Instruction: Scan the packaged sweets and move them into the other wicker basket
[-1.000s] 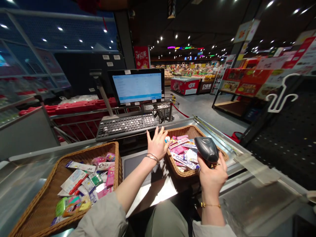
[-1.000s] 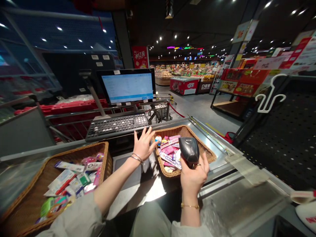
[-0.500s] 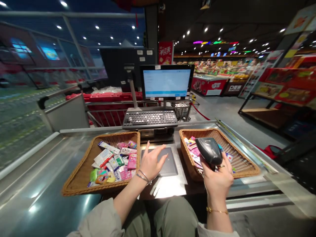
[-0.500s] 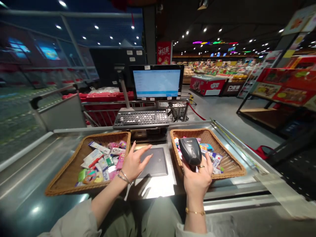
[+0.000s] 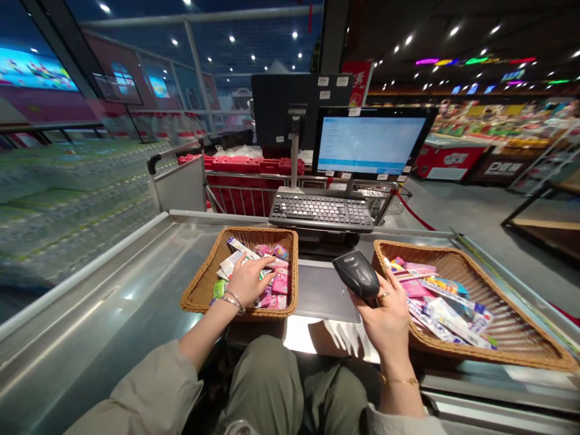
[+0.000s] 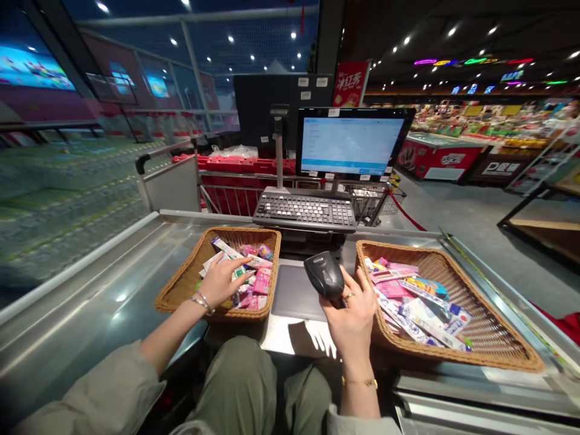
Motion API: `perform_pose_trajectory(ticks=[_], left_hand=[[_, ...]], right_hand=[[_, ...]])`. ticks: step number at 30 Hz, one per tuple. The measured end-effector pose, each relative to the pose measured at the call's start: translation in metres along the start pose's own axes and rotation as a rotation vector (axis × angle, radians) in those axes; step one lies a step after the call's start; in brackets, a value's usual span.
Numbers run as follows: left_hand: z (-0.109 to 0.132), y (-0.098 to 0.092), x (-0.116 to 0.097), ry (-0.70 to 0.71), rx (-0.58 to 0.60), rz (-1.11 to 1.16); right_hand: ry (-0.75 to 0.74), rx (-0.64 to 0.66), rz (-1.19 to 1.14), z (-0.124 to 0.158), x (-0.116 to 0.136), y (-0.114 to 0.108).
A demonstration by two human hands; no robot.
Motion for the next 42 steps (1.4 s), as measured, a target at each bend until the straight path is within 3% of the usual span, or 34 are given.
perform_pose_trajectory(ticks=[7, 10, 21, 26, 33, 37, 42], left_hand=[[-0.006, 0.032, 0.034, 0.186, 0.298, -0.170], [-0.016, 0.044, 0.041, 0.265, 0.371, -0.209], [-0.056, 0.086, 0.043, 0.399, 0.393, -0.239], [-0.057, 0.104, 0.042, 0.462, 0.376, -0.185], [-0.048, 0.133, 0.039, 0.751, 0.267, -0.399], [-0.048, 0.125, 0.036, 0.786, 0.250, -0.417], [-0.041, 0.078, 0.042, 0.782, 0.168, -0.445]], right_hand=[[-0.005, 0.056, -0.020, 0.005, 0.012, 0.029], [-0.022, 0.062, -0.023, 0.008, 0.013, 0.036], [-0.042, 0.068, 0.001, 0.017, 0.005, 0.050], [-0.025, 0.063, -0.008, 0.019, 0.000, 0.053], [-0.014, 0.070, -0.021, 0.022, -0.003, 0.055], [-0.014, 0.066, -0.015, 0.022, -0.002, 0.055], [-0.024, 0.067, -0.016, 0.022, 0.000, 0.055]])
Point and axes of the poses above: each hand's wrist, its own z-axis away from the middle knuckle, its own y-axis out of the palm, x = y × z, the point moved 6 cm from there along -z, towards the middle knuckle, and after that the axes turned 10 degrees about -y, right-handed, at the moved point
